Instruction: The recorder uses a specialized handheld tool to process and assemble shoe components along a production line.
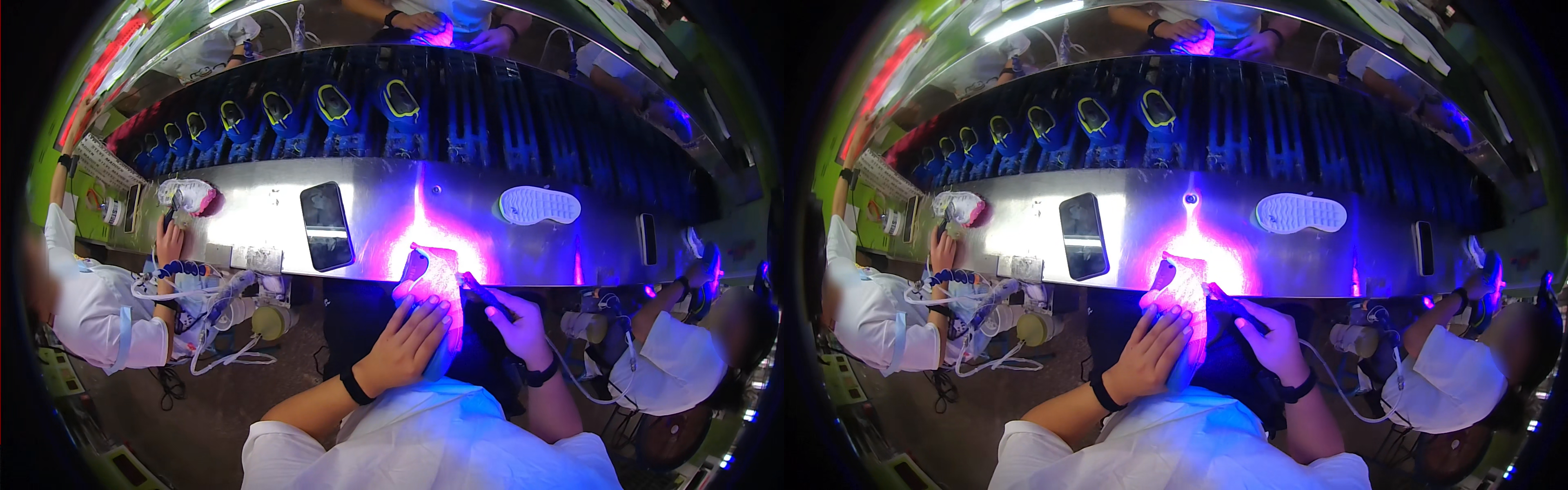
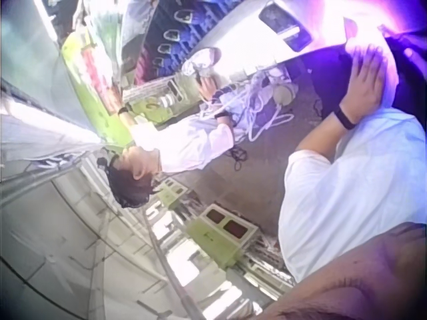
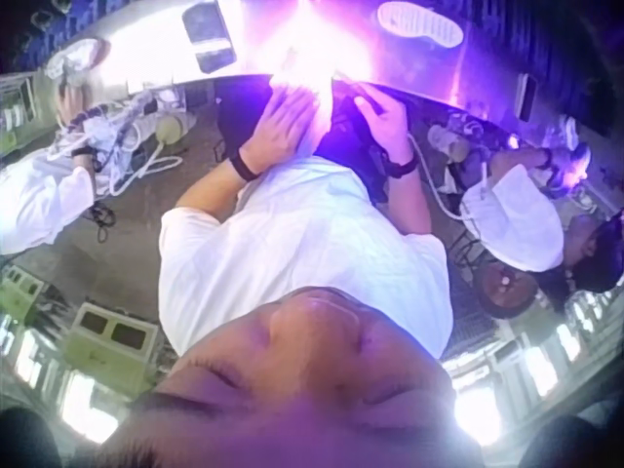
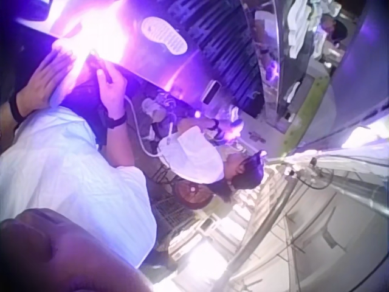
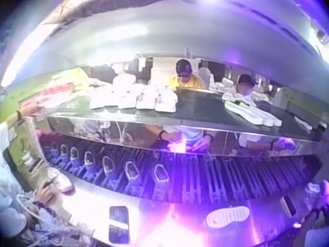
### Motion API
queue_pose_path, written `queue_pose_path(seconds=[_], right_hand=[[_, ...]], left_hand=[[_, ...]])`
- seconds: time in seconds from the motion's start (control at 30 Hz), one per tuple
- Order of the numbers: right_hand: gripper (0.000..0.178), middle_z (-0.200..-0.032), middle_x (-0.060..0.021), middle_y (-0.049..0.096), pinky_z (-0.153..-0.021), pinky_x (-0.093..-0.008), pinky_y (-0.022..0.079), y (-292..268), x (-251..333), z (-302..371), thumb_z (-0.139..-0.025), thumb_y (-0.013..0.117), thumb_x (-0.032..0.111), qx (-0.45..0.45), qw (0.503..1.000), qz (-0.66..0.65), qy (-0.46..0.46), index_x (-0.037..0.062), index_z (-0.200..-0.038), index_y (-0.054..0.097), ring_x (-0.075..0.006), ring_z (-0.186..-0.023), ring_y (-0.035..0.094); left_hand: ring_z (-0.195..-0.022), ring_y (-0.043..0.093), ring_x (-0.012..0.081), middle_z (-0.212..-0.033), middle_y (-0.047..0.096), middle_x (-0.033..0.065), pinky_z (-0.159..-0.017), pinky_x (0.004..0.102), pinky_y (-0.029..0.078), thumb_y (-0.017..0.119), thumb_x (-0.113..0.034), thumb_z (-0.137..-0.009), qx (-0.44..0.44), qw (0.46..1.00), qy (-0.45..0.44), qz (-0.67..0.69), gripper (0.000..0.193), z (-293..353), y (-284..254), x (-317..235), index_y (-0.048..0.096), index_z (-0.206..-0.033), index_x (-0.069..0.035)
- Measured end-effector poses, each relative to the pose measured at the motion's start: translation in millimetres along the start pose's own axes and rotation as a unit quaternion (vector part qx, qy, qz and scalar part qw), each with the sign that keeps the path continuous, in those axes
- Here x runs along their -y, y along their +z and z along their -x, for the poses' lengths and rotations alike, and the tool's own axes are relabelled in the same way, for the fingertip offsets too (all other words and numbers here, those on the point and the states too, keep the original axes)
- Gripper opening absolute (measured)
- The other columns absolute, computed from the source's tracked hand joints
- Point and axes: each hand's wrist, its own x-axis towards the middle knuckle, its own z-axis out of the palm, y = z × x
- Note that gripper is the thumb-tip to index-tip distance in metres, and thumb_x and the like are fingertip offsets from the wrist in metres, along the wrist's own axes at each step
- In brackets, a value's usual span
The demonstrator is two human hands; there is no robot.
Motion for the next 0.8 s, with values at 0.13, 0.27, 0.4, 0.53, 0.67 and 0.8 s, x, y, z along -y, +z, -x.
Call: queue_pose_path(seconds=[0.13,0.27,0.4,0.53,0.67,0.8], right_hand=[[0.038,-0.099,-0.0054,0.075,-0.08,-0.0287,0.054,-6,7,25,-0.096,0.072,0.01,0.05,0.993,-0.062,0.09,0.0008,-0.133,0.067,-0.0113,-0.087,0.067],[0.041,-0.093,-0.0007,0.068,-0.076,-0.0254,0.051,-18,4,58,-0.098,0.071,0.014,0.092,0.98,-0.129,0.121,-0.0016,-0.135,0.064,-0.0083,-0.082,0.062],[0.039,-0.09,-0.0008,0.069,-0.076,-0.0258,0.051,-29,26,34,-0.097,0.07,0.012,0.065,0.992,-0.042,0.1,-0.0008,-0.133,0.066,-0.008,-0.08,0.062],[0.039,-0.089,-0.0009,0.069,-0.075,-0.0263,0.051,-36,31,36,-0.097,0.07,0.013,0.066,0.993,-0.066,0.079,0.0,-0.133,0.067,-0.0078,-0.079,0.062],[0.037,-0.092,-0.0018,0.071,-0.075,-0.0266,0.053,-45,27,54,-0.098,0.069,0.011,0.066,0.989,-0.094,0.091,0.0024,-0.134,0.066,-0.0084,-0.078,0.062],[0.039,-0.092,-0.0023,0.071,-0.076,-0.0272,0.053,-53,26,61,-0.099,0.068,0.013,0.054,0.99,-0.101,0.077,0.0014,-0.136,0.065,-0.0087,-0.079,0.063]], left_hand=[[-0.139,0.052,0.0371,-0.146,0.056,0.0227,-0.119,0.0594,0.032,0.061,-0.016,-0.09,0.007,1.0,0.003,-0.004,0.051,-4,-2,0,0.055,-0.137,0.004],[-0.138,0.053,0.0364,-0.145,0.056,0.0227,-0.119,0.0586,0.032,0.061,-0.016,-0.09,0.021,1.0,0.008,-0.014,0.052,-11,-3,-3,0.055,-0.138,0.004],[-0.138,0.052,0.037,-0.144,0.056,0.0239,-0.12,0.0588,0.03,0.061,-0.016,-0.09,0.023,1.0,-0.01,0.0,0.054,-21,-2,-13,0.054,-0.139,0.005],[-0.136,0.054,0.0389,-0.142,0.057,0.0239,-0.119,0.0599,0.031,0.077,-0.029,-0.084,0.025,0.999,-0.025,-0.03,0.067,-31,2,-20,0.054,-0.137,0.005],[-0.136,0.054,0.0399,-0.14,0.058,0.0251,-0.119,0.0591,0.031,0.08,-0.032,-0.08,0.016,0.998,-0.045,-0.045,0.074,-48,4,-32,0.054,-0.137,0.006],[-0.135,0.054,0.0392,-0.138,0.058,0.0251,-0.119,0.0584,0.03,0.08,-0.031,-0.079,0.033,0.996,-0.063,-0.046,0.074,-68,0,-47,0.053,-0.137,0.007]])
